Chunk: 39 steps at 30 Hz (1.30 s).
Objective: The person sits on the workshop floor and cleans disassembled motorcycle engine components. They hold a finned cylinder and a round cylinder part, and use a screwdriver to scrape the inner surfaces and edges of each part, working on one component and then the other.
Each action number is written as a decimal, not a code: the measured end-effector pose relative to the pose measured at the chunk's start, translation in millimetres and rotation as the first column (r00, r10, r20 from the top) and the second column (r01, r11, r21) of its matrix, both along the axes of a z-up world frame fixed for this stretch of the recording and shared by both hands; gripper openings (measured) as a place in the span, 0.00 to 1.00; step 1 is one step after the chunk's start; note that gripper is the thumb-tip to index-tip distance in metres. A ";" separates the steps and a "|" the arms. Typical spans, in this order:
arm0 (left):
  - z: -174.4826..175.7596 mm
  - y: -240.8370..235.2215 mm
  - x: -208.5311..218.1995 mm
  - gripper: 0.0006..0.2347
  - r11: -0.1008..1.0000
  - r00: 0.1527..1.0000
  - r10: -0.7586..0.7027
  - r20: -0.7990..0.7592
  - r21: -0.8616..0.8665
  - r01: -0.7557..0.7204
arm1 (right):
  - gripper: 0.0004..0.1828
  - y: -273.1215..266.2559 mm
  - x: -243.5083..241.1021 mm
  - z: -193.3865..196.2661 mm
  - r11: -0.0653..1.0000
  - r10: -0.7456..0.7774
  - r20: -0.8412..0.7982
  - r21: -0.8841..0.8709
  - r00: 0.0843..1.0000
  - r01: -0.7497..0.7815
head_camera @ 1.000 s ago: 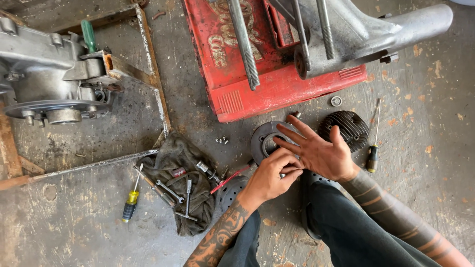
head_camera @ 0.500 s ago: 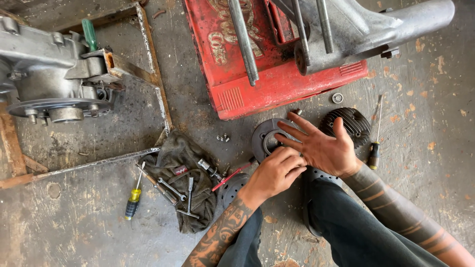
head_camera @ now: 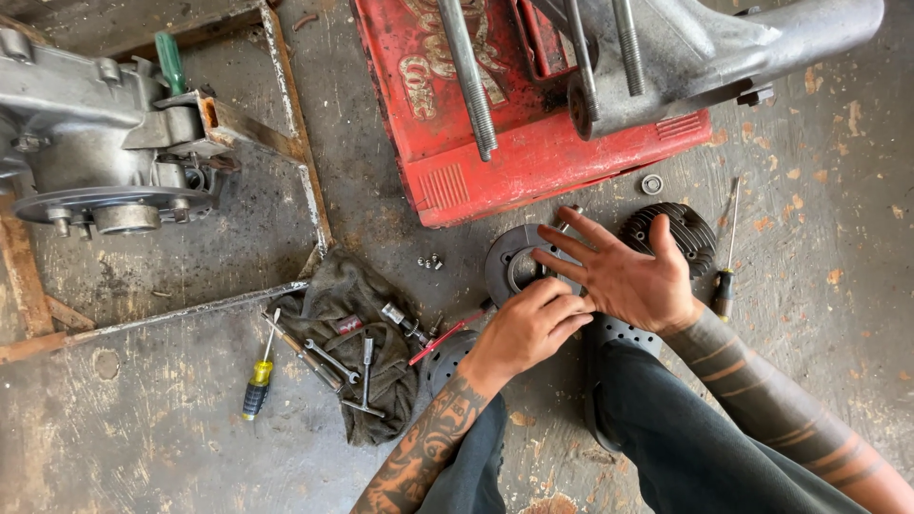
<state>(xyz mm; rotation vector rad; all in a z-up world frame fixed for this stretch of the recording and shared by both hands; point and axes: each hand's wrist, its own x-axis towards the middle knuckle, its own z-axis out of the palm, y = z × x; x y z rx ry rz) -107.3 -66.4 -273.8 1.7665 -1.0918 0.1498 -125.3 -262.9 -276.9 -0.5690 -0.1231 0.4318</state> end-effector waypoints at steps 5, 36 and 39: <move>-10.8 -1.3 4.8 0.12 0.997 0.995 0.072 0.065 -0.007 -0.072 | 0.56 -4.3 3.3 -3.9 1.000 0.011 0.024 -0.005 1.000 -0.011; -30.3 -8.5 1.3 0.05 0.997 0.990 0.045 -0.131 -0.062 -0.054 | 0.58 -11.4 10.7 -10.4 0.999 0.045 0.039 -0.031 0.998 -0.043; -27.2 -4.0 5.9 0.08 0.997 0.996 0.055 -0.070 -0.042 -0.058 | 0.58 -12.6 11.2 -11.5 0.999 0.043 0.033 -0.022 0.999 -0.042</move>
